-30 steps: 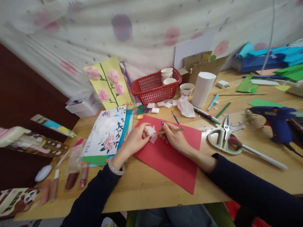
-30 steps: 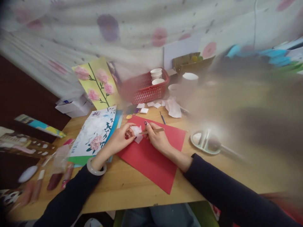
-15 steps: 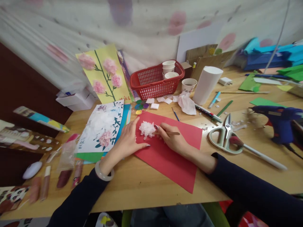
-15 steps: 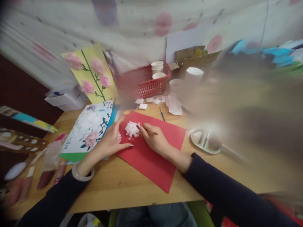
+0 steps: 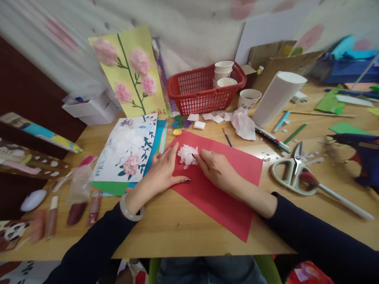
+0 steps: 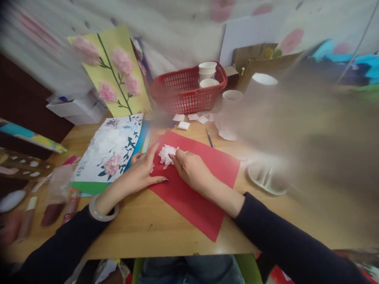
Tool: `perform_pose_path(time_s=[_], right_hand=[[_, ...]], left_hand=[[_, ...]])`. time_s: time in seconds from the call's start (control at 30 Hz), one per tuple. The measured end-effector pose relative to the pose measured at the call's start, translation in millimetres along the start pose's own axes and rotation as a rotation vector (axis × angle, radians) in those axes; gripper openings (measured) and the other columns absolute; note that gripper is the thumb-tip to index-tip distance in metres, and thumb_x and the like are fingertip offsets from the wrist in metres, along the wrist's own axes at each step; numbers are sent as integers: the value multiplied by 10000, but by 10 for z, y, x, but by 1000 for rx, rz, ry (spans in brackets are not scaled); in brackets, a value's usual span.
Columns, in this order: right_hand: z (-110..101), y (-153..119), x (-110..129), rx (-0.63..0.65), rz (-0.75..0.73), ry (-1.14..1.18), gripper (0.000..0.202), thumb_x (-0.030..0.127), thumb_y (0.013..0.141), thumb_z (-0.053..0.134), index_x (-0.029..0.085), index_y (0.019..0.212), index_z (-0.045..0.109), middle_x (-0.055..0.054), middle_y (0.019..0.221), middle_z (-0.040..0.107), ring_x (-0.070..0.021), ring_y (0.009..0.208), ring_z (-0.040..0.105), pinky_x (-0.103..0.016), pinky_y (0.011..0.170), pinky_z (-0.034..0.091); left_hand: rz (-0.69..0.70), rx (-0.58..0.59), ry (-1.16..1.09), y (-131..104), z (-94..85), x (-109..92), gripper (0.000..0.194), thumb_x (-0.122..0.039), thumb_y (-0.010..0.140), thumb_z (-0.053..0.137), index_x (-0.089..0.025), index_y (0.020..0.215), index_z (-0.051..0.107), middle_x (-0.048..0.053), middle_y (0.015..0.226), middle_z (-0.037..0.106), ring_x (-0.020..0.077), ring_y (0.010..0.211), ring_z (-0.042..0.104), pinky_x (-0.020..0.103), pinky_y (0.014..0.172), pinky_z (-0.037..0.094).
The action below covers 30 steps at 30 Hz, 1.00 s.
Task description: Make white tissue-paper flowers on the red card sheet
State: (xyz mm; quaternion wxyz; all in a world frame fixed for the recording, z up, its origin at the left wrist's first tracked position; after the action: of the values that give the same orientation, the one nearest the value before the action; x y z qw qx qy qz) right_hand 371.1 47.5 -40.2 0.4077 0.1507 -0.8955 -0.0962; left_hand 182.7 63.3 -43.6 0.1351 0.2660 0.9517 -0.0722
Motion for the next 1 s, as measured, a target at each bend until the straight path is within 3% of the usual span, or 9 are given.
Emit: perform_pose_path(time_s=[0.17, 0.37, 0.63, 0.7, 0.77, 0.83, 0.9, 1.0], right_hand=[[44, 87, -232, 62, 345, 502, 376, 460, 959, 416, 205, 689, 476, -17, 577, 584, -118, 433, 511, -238, 431, 406], [19, 20, -298, -124, 361, 692, 516, 675, 855, 499, 198, 660, 523, -7, 500, 577, -105, 391, 503, -219, 378, 418], [28, 8, -270, -84, 290, 619, 500, 658, 866, 489, 202, 662, 519, -5, 532, 590, -109, 399, 502, -229, 382, 417], [28, 11, -268, -79, 284, 587, 493, 645, 871, 489, 201, 658, 520, -7, 539, 595, -108, 399, 500, -230, 384, 407], [17, 17, -276, -97, 312, 606, 498, 650, 863, 494, 200, 653, 527, -7, 522, 587, -110, 391, 495, -233, 382, 401], [-6, 29, -293, -138, 359, 654, 508, 658, 854, 500, 198, 641, 535, -8, 500, 581, -114, 385, 498, -240, 385, 407], [-33, 44, -309, -176, 399, 689, 510, 652, 848, 515, 196, 622, 542, -10, 485, 579, -116, 378, 500, -244, 391, 418], [-68, 59, -322, -207, 436, 729, 504, 647, 832, 546, 195, 610, 557, -15, 475, 583, -118, 364, 496, -248, 378, 416]], left_hand=[[-15, -6, -17, 4, 5, 8, 1104, -521, 770, 730, -208, 1548, 12, 261, 1585, 262, 371, 1461, 280, 592, 1120, 196], [-39, -36, -30, 16, 2, 35, 1092, -501, 738, 762, -179, 1543, 98, 266, 1576, 278, 388, 1448, 301, 607, 1109, 217], [-54, -55, -40, -28, -15, -52, 1032, -493, 722, 780, -177, 1523, 212, 248, 1566, 318, 393, 1436, 328, 601, 1118, 233], [-19, -110, -55, -62, -111, -16, 891, -471, 757, 754, -195, 1484, 317, 212, 1529, 407, 370, 1401, 397, 581, 1117, 262], [-29, -243, -92, -104, -298, 141, 572, -415, 843, 667, -218, 1352, 497, 153, 1403, 572, 317, 1303, 522, 523, 1090, 340], [-150, -437, -138, -155, -530, 434, 267, -326, 906, 561, -220, 1143, 620, 100, 1179, 710, 256, 1135, 638, 443, 1012, 437], [-350, -553, -148, -202, -696, 791, 222, -247, 880, 543, -211, 1089, 610, 67, 970, 746, 232, 983, 685, 402, 919, 493], [-475, -541, -160, -208, -736, 1186, 302, -166, 778, 592, -187, 1079, 573, 51, 884, 730, 219, 829, 688, 387, 844, 524]])
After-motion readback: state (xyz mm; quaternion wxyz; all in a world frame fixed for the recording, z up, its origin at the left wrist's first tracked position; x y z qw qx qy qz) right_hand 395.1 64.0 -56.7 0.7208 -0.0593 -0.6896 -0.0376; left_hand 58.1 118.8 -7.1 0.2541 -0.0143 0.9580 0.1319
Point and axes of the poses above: each hand's wrist, its own y-axis towards the middle knuckle, its own z-axis out of the palm, x = y × z, the point moved 3 cm from there along y, towards the middle knuckle
